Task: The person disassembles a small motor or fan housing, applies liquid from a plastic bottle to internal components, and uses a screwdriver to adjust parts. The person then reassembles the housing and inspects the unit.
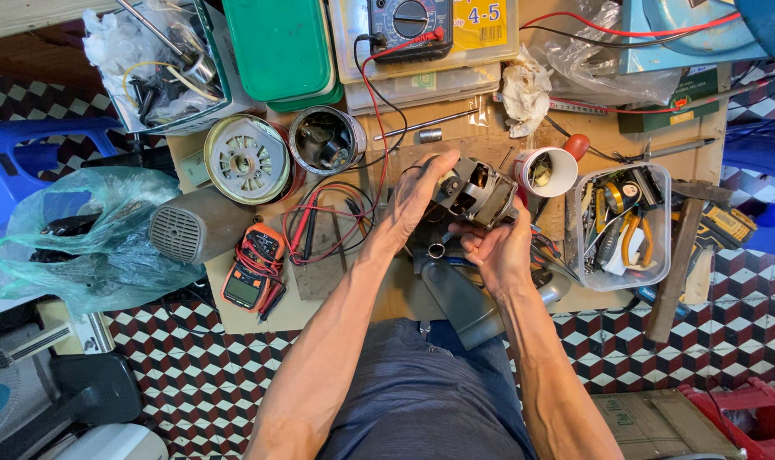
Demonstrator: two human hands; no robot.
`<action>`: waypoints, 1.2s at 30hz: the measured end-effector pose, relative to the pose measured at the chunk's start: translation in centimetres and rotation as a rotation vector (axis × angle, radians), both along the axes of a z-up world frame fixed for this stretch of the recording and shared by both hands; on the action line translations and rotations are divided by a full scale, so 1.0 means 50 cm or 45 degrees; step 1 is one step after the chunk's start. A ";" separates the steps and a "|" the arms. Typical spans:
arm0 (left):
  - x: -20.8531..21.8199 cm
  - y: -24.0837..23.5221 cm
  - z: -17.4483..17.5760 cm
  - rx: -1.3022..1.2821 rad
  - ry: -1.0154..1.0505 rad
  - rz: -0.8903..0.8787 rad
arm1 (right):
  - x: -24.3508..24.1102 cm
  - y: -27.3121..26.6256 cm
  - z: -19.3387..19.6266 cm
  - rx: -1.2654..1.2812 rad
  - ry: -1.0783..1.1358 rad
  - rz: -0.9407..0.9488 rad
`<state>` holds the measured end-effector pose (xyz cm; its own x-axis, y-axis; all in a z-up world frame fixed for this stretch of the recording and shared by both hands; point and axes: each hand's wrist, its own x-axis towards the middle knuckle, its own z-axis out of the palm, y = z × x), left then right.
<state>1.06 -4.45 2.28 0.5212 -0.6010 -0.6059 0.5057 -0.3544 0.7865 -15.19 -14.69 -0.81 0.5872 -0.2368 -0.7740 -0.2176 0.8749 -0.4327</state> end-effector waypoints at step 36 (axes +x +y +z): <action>0.033 0.014 -0.221 -0.076 0.844 0.449 | 0.037 -0.047 0.049 -1.509 0.043 0.713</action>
